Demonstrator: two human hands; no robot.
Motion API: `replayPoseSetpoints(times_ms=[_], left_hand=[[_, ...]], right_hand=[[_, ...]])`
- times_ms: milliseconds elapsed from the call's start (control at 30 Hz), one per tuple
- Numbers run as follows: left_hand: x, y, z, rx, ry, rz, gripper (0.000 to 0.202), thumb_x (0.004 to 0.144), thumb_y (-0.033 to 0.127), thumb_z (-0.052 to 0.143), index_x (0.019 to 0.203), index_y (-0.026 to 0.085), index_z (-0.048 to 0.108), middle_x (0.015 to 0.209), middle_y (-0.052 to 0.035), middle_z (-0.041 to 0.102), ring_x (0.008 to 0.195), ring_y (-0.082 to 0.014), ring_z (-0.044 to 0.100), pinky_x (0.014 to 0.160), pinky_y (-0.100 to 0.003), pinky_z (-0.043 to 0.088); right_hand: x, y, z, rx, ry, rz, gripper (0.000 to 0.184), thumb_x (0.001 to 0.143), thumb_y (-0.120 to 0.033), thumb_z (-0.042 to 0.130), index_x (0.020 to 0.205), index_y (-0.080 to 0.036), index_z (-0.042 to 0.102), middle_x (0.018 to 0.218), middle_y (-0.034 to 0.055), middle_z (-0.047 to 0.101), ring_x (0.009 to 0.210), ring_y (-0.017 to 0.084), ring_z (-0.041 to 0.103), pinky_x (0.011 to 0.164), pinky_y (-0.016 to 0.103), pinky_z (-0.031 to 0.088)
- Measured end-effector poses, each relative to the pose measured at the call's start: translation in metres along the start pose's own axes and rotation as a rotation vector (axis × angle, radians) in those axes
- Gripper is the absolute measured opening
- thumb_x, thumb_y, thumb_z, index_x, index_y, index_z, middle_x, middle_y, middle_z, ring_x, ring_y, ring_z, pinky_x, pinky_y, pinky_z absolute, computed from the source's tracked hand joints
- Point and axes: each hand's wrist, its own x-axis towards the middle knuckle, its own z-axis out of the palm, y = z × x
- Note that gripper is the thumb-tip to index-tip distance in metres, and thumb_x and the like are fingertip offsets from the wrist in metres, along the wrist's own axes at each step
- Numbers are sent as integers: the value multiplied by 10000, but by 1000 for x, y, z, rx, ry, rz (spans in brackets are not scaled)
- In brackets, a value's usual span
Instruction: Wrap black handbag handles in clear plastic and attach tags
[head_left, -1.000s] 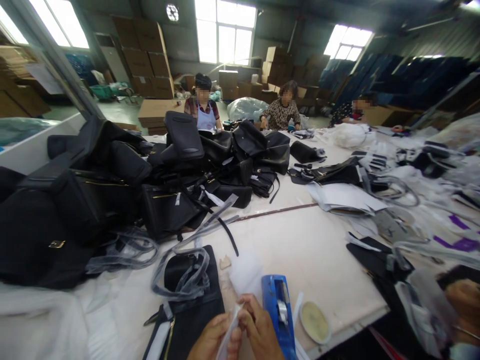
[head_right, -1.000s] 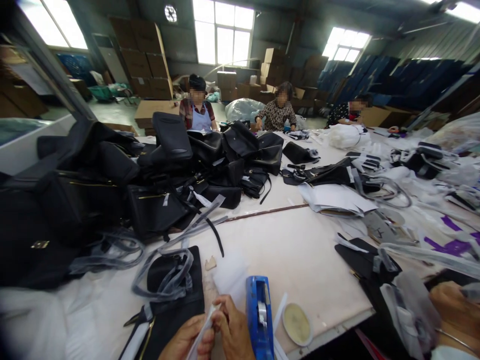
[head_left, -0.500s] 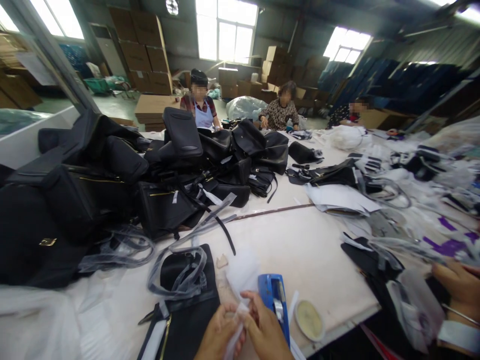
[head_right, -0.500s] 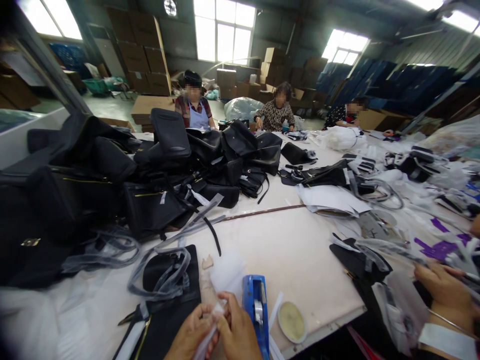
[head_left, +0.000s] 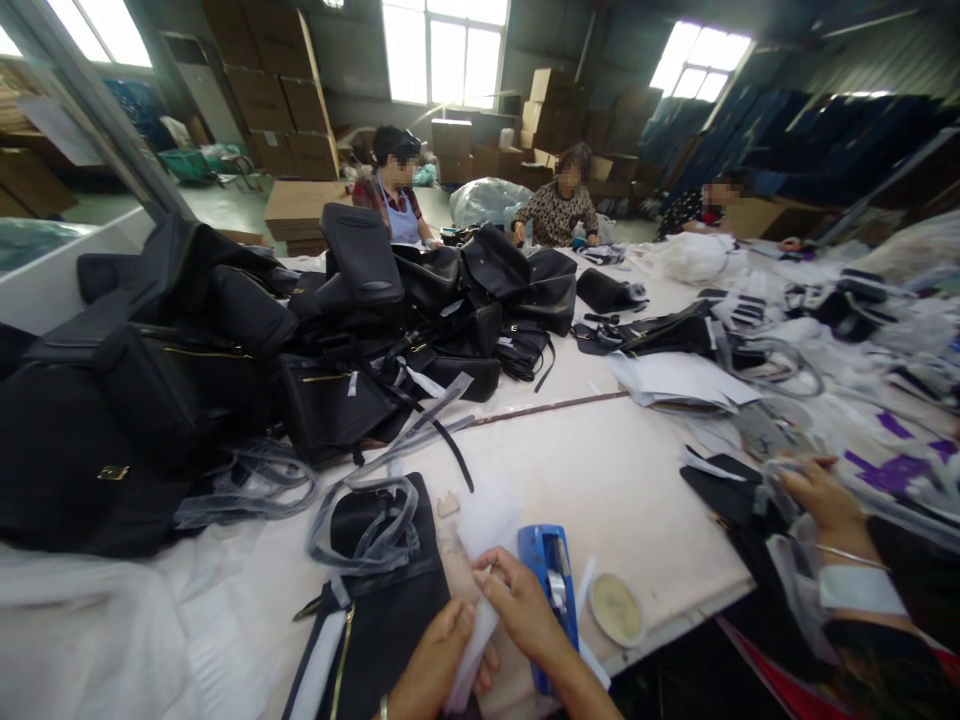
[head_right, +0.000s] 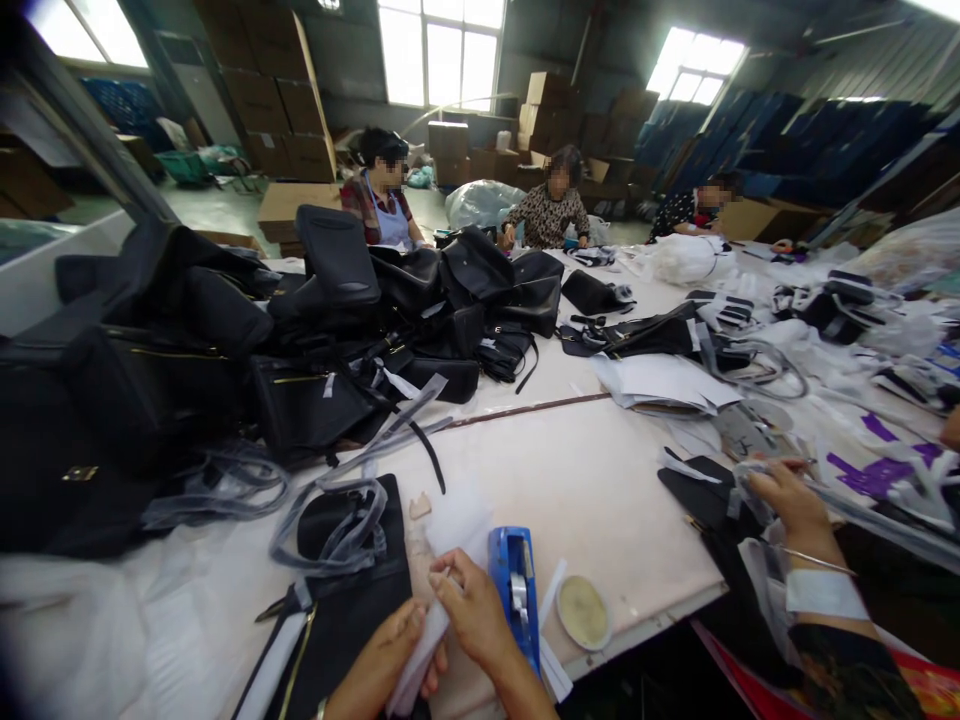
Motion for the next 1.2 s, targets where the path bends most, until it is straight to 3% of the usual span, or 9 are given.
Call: replayPoseSetpoints(times_ms=[167, 300, 433, 567, 733, 867, 967, 1100, 1200], left_hand=[[-13, -11, -10, -190, 59, -48, 532, 754, 672, 569, 841, 147, 588, 638, -55, 672, 479, -121, 582, 463, -208, 382], [-12, -18, -11, -342, 143, -86, 516, 656, 637, 701, 806, 149, 627, 666, -53, 682, 503, -131, 589, 513, -239, 438], [-13, -18, -8, -364, 178, -75, 506, 630, 602, 742, 839, 146, 673, 671, -59, 693, 616, -190, 645, 607, -292, 493], [-19, -12, -3, -283, 239, 33, 494, 650, 583, 734, 876, 144, 709, 778, -89, 728, 810, -251, 663, 776, -347, 507], [-20, -8, -2, -162, 335, 60, 514, 613, 587, 751, 857, 135, 726, 860, -114, 739, 919, -291, 651, 893, -376, 480], [-16, -16, -5, -148, 351, 69, 477, 636, 570, 744, 837, 138, 716, 883, -108, 741, 928, -287, 654, 899, -374, 484], [-13, -20, -8, -100, 364, 59, 483, 624, 576, 747, 824, 138, 714, 870, -106, 741, 934, -291, 655, 890, -373, 491], [-10, -18, -7, -35, 400, 36, 442, 594, 545, 769, 786, 150, 717, 797, -87, 741, 920, -306, 656, 855, -393, 512], [-7, -16, -6, 10, 384, 28, 388, 586, 513, 778, 739, 162, 710, 739, -68, 735, 862, -300, 664, 816, -397, 526]], right_hand=[[-10, 19, 11, 96, 159, 74, 449, 855, -567, 475, 1076, -187, 566, 606, -32, 546, 538, 154, 528, 511, 257, 419], [-36, 51, 40, 264, 262, 221, 557, 840, -655, 419, 1144, -205, 547, 923, 70, 668, 784, 214, 640, 624, 301, 512], [-56, 63, 68, 212, 285, 216, 502, 856, -620, 416, 1119, -225, 580, 1050, 74, 692, 940, 236, 655, 772, 321, 529], [-58, 59, 82, 61, 360, 126, 429, 908, -538, 358, 1126, -240, 577, 1169, 61, 669, 1087, 215, 618, 888, 291, 494], [-57, 61, 86, -200, 385, 10, 428, 970, -438, 221, 1184, -220, 521, 1134, 90, 684, 1014, 208, 661, 864, 284, 509], [-55, 67, 86, -426, 348, -54, 369, 974, -364, 271, 1246, -224, 478, 1091, 104, 704, 917, 247, 699, 762, 320, 553], [-55, 74, 90, -610, 408, -169, 365, 943, -290, 352, 1278, -201, 466, 1096, 140, 697, 899, 287, 701, 724, 360, 567], [-57, 86, 97, -814, 550, -315, 450, 903, -182, 355, 1348, -175, 419, 1144, 175, 672, 961, 312, 675, 787, 420, 555], [-59, 96, 96, -922, 532, -386, 557, 860, -122, 369, 1416, -152, 342, 1210, 174, 643, 969, 311, 671, 770, 415, 557]])
